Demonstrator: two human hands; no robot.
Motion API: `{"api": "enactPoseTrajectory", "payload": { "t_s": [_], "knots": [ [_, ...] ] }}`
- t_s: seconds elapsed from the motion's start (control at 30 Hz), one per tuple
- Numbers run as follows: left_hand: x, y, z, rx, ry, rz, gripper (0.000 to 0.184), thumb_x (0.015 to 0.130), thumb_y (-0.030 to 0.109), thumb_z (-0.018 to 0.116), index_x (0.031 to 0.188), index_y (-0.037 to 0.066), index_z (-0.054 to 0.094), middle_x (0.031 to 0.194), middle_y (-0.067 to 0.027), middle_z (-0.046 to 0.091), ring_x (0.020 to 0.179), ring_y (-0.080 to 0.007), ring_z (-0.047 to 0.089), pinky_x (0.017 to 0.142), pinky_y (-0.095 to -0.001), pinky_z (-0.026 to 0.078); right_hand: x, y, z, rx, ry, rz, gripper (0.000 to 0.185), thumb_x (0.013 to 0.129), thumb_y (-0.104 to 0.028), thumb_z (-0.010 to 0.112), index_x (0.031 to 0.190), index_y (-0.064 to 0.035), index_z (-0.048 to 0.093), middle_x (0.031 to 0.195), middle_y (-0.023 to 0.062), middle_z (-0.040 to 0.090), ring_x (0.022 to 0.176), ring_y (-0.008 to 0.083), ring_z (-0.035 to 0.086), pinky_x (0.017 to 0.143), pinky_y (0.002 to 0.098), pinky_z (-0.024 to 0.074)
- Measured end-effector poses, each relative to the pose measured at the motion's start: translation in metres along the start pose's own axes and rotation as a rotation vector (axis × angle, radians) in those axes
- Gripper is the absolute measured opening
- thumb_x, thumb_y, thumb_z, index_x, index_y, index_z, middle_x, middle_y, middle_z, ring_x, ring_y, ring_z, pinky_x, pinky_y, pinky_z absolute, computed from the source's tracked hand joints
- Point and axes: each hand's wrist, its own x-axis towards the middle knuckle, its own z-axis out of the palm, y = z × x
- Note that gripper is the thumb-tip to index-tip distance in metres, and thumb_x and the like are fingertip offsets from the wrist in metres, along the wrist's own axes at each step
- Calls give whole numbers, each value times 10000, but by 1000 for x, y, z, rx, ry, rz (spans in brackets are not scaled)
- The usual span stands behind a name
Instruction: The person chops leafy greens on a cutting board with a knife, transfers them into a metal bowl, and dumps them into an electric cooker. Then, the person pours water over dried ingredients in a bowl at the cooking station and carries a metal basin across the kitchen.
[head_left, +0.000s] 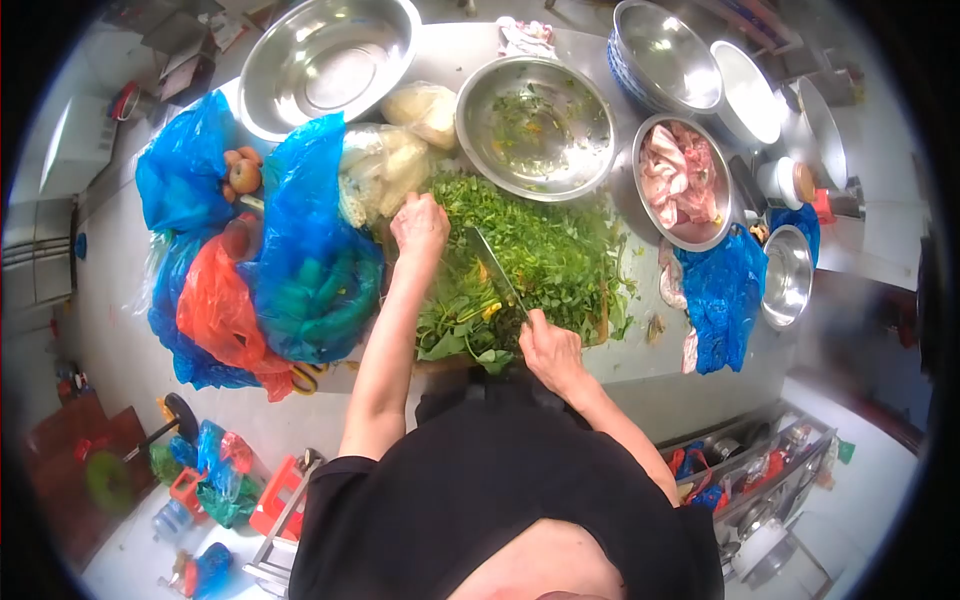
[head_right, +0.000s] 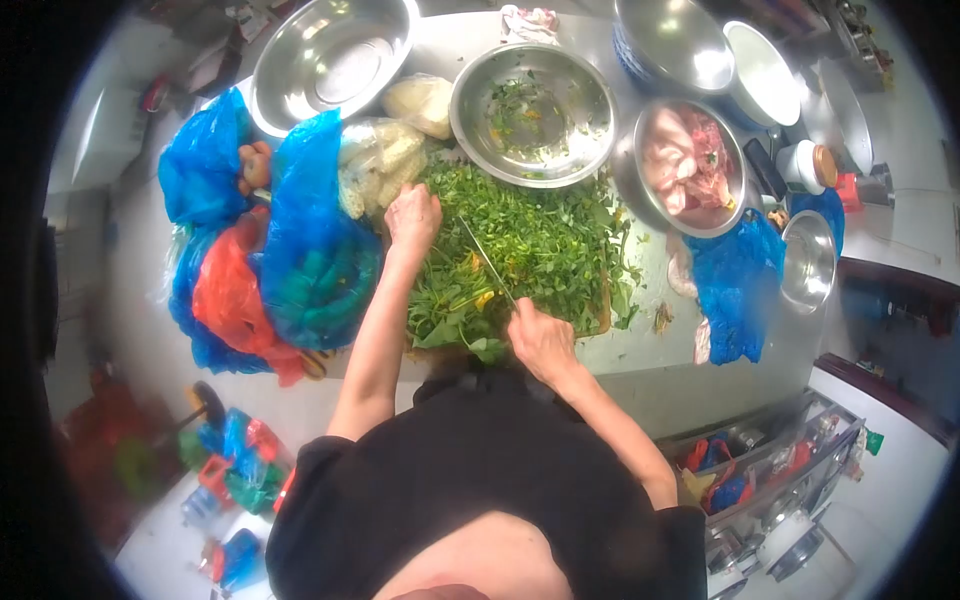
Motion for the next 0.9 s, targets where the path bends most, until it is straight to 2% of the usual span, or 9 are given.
{"api": "enactPoseTrajectory", "payload": {
  "t_s": [0.2, 0.33, 0.4, 0.43, 0.5, 0.53, 0.63, 0.77, 0.9],
  "knots": [
    [-66, 4, -30, -247, 44, 280, 155, 866, 178, 713, 967, 65, 682, 931, -131, 615, 802, -356, 662, 704, -461, 532, 4, 9, 2, 11, -6, -5, 145, 949, -166, 577, 989, -45, 508, 662, 154, 644, 583, 368, 650, 527, 470, 510],
    [-115, 14, -12, -120, 85, 399, 126, 862, 138, 678, 942, 46, 649, 873, -92, 587, 861, -277, 653, 683, -402, 530, 3, 14, 2, 48, -8, -37, 147, 952, -171, 573, 986, -45, 506, 646, 165, 636, 583, 380, 648, 529, 485, 507],
    [-131, 17, -5, -7, 90, 388, 366, 836, 177, 702, 1126, -31, 617, 1049, -137, 595, 1036, -313, 603, 767, -402, 506, 4, 17, 0, 47, -23, -36, 149, 953, -172, 574, 986, -44, 506, 640, 167, 633, 583, 385, 646, 529, 488, 505],
    [-137, 25, -17, -9, 89, 384, 366, 836, 177, 702, 1126, -31, 617, 1049, -137, 595, 1036, -313, 603, 767, -402, 506, 4, 18, -1, 49, -31, -27, 151, 953, -174, 574, 986, -42, 506, 635, 170, 630, 582, 391, 644, 529, 490, 504],
    [-150, 37, -40, 11, 112, 370, 679, 797, 239, 740, 1312, -122, 486, 1267, -217, 523, 1183, -378, 506, 853, -442, 469, 6, 20, -4, 50, -42, -27, 153, 954, -175, 574, 981, -40, 506, 632, 172, 628, 582, 397, 641, 530, 493, 501],
    [-157, 35, -38, 17, -1, 343, 846, 748, 263, 768, 1394, -134, 393, 1382, -279, 438, 1262, -424, 432, 882, -503, 447, 7, 20, -6, 54, -50, -25, 156, 955, -176, 575, 976, -38, 505, 628, 175, 627, 582, 402, 639, 531, 497, 499],
    [-160, 34, -28, 168, -39, 304, 796, 745, 191, 738, 1382, -138, 392, 1342, -277, 472, 1147, -380, 517, 837, -456, 476, 11, 14, -19, 21, -85, -66, 146, 939, -166, 585, 953, -43, 509, 639, 150, 632, 582, 378, 647, 518, 478, 506],
    [-160, 34, 1, 84, -136, 229, 748, 723, 58, 699, 1363, -129, 361, 1258, -274, 474, 1045, -398, 538, 840, -477, 478, 11, 0, -35, -135, -4, -195, 138, 905, -153, 607, 929, -51, 517, 646, 128, 632, 578, 342, 658, 502, 451, 519],
    [-153, 39, -1, -11, -80, 192, 488, 698, -5, 644, 1143, -66, 456, 1036, -211, 483, 887, -381, 561, 735, -454, 497, 6, -2, -48, -305, -127, -241, 117, 860, -106, 615, 903, -48, 523, 636, 131, 623, 572, 315, 667, 494, 428, 532]
  ]
}}
